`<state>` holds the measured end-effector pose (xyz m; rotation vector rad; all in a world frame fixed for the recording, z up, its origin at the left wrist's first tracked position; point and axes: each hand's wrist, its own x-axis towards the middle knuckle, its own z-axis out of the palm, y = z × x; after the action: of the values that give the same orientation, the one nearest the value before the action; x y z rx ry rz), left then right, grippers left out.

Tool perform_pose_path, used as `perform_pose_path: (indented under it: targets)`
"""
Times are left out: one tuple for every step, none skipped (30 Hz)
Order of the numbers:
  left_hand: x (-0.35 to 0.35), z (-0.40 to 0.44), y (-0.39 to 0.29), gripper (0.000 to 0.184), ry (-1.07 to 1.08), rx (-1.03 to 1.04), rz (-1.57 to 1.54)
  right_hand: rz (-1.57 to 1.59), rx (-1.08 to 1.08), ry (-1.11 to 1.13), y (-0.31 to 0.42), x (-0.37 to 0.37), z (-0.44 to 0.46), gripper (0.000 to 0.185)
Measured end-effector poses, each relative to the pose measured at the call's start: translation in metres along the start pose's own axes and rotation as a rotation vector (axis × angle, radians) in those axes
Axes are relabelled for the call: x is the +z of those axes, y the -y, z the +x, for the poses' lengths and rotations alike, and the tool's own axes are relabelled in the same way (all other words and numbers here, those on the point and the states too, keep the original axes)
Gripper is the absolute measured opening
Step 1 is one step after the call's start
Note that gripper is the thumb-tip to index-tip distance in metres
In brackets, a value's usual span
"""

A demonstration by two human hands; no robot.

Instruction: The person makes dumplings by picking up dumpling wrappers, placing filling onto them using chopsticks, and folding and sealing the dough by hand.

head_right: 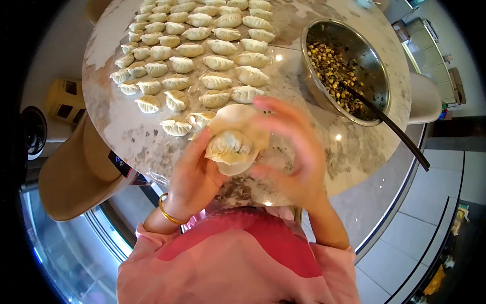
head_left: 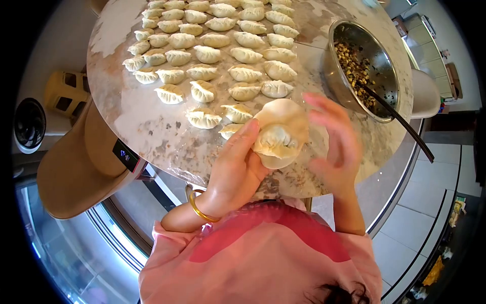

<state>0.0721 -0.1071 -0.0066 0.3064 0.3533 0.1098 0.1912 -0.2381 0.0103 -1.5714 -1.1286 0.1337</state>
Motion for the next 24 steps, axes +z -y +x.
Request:
perform_pose_path:
  targets:
    - [-0.001, 0.001, 0.001, 0.040, 0.025, -0.008, -0.012, 0.010, -0.003, 0.002, 0.004, 0.000, 0.000, 0.037]
    - [-0.003, 0.001, 0.003, 0.040, 0.019, -0.004, -0.008, -0.142, -0.090, 0.065, 0.009, 0.003, 0.000, 0.037]
    - [-0.005, 0.002, 0.005, 0.039, 0.040, -0.017, -0.033, -0.217, -0.133, 0.097, 0.009, 0.004, 0.000, 0.037]
    - [-0.005, 0.003, 0.008, 0.039, 0.062, -0.030, -0.059, -0.290, -0.178, 0.126, 0.009, 0.005, -0.001, 0.038]
    - [-0.002, 0.004, 0.010, 0.039, 0.059, -0.029, -0.056, -0.310, -0.191, 0.109, 0.005, 0.004, -0.004, 0.036]
    - [0.001, 0.005, 0.012, 0.041, 0.012, -0.038, 0.008, -0.329, -0.202, 0.094, 0.000, 0.004, -0.006, 0.034]
    - [0.004, 0.006, 0.015, 0.043, -0.038, -0.048, 0.071, -0.322, -0.196, 0.094, -0.005, 0.004, -0.009, 0.034]
    - [0.005, 0.007, 0.016, 0.043, -0.046, -0.054, 0.072, -0.271, -0.178, 0.040, -0.010, 0.004, -0.011, 0.032]
    - [0.005, 0.008, 0.015, 0.042, -0.025, -0.062, 0.048, -0.221, -0.159, -0.015, -0.013, 0.003, -0.013, 0.029]
    - [0.006, 0.009, 0.015, 0.040, -0.002, -0.069, 0.026, -0.216, -0.152, -0.021, -0.012, 0.001, -0.014, 0.029]
    - [0.007, 0.009, 0.015, 0.040, -0.009, -0.077, 0.033, -0.179, -0.119, -0.027, -0.010, -0.001, -0.014, 0.027]
    - [0.008, 0.010, 0.015, 0.042, 0.006, -0.067, 0.032, -0.143, -0.087, -0.033, -0.009, -0.003, -0.015, 0.025]
    - [0.009, 0.010, 0.016, 0.044, 0.021, -0.057, 0.029, -0.140, -0.082, -0.040, -0.011, -0.005, -0.016, 0.025]
    - [0.010, 0.010, 0.016, 0.044, 0.017, -0.061, 0.034, -0.111, -0.091, -0.046, -0.013, -0.007, -0.015, 0.027]
    - [0.010, 0.010, 0.017, 0.045, 0.039, -0.073, 0.026, -0.083, -0.101, -0.050, -0.015, -0.009, -0.016, 0.028]
    - [0.011, 0.010, 0.017, 0.046, 0.062, -0.082, 0.017, -0.079, -0.099, -0.051, -0.015, -0.011, -0.017, 0.028]
    - [0.011, 0.010, 0.018, 0.046, 0.058, -0.081, 0.019, -0.076, -0.092, -0.056, -0.016, -0.012, -0.017, 0.028]
    - [0.012, 0.011, 0.018, 0.046, 0.052, -0.086, 0.022, -0.072, -0.087, -0.060, -0.016, -0.013, -0.017, 0.028]
    - [0.012, 0.011, 0.018, 0.046, 0.046, -0.090, 0.025, -0.067, -0.089, -0.060, -0.016, -0.014, -0.018, 0.028]
    - [0.012, 0.011, 0.018, 0.046, 0.043, -0.085, 0.028, -0.092, -0.092, -0.055, -0.016, -0.015, -0.018, 0.028]
    - [0.012, 0.011, 0.018, 0.046, 0.033, -0.099, 0.028, -0.116, -0.094, -0.050, -0.017, -0.016, -0.019, 0.028]
    - [0.011, 0.011, 0.019, 0.046, 0.023, -0.113, 0.028, -0.110, -0.097, -0.050, -0.018, -0.015, -0.018, 0.028]
    - [0.012, 0.011, 0.019, 0.046, 0.020, -0.110, 0.031, -0.131, -0.113, -0.040, -0.021, -0.015, -0.019, 0.029]
    - [0.013, 0.012, 0.021, 0.046, 0.020, -0.114, 0.036, -0.153, -0.127, -0.030, -0.022, -0.014, -0.019, 0.030]
